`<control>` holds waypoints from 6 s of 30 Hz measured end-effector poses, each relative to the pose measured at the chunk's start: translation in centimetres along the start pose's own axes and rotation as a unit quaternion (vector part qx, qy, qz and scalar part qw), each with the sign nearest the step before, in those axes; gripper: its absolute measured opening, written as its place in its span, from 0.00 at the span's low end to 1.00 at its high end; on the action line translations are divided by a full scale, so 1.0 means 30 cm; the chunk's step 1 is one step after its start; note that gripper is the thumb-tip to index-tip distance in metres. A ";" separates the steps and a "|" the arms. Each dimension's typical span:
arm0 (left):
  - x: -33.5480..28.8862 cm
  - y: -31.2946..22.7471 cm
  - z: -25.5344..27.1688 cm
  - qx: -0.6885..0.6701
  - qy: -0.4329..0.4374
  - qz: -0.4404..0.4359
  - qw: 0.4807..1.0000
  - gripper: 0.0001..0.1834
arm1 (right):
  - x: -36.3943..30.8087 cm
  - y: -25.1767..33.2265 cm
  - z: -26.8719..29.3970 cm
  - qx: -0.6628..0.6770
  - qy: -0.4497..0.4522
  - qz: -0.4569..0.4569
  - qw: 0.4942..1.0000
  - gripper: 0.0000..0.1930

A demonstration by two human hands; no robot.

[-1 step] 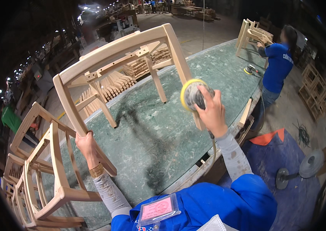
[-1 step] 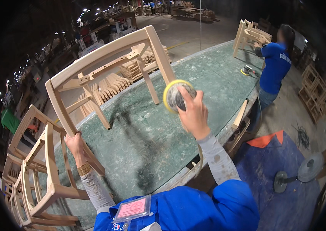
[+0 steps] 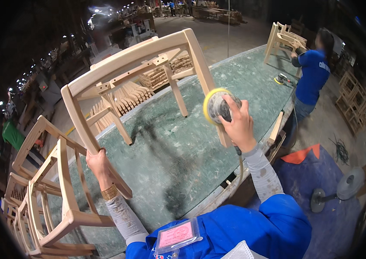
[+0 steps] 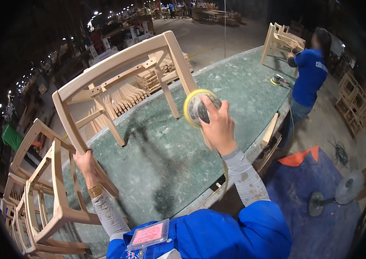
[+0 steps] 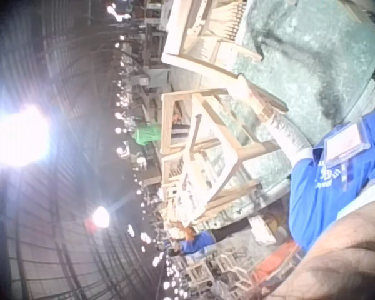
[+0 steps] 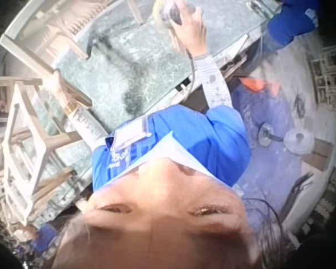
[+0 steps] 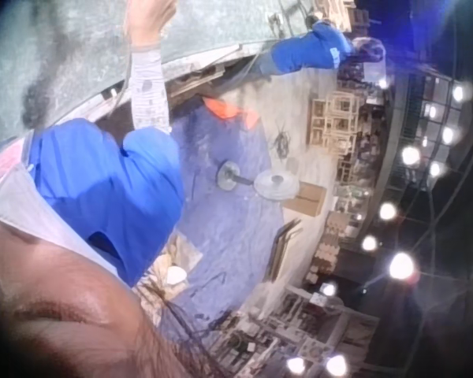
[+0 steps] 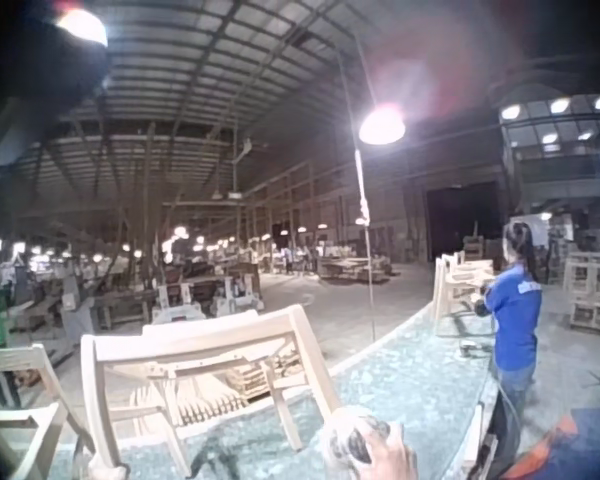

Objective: The person uses a handheld orbital sander to smooth the surfaces of wooden chair frames. They systematically sand the legs, seat frame, and backrest of multiple chairs, repositioning the chairs on the workbench as needed to access different areas.

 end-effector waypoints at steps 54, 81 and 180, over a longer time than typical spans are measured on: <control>-0.011 0.011 0.003 0.031 0.014 -0.008 0.999 0.09 | 0.180 0.012 0.065 0.025 0.002 -0.004 1.000 0.34; -0.060 -0.013 0.022 0.023 0.020 -0.012 0.999 0.11 | 0.652 0.127 0.055 -0.062 -0.065 0.054 0.994 0.34; -0.220 0.136 -0.048 -0.622 0.352 0.246 0.655 0.39 | -0.454 0.306 -0.578 -0.015 0.281 -0.083 0.956 0.40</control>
Point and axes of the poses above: each hand's wrist, its own x-axis towards the middle knuckle, its own z-axis out of the back of the hand, y = z × x, the point moved 4 cm from there along x, towards the middle knuckle, and after that the axes turned 7 degrees about z, right-handed, at the moved point
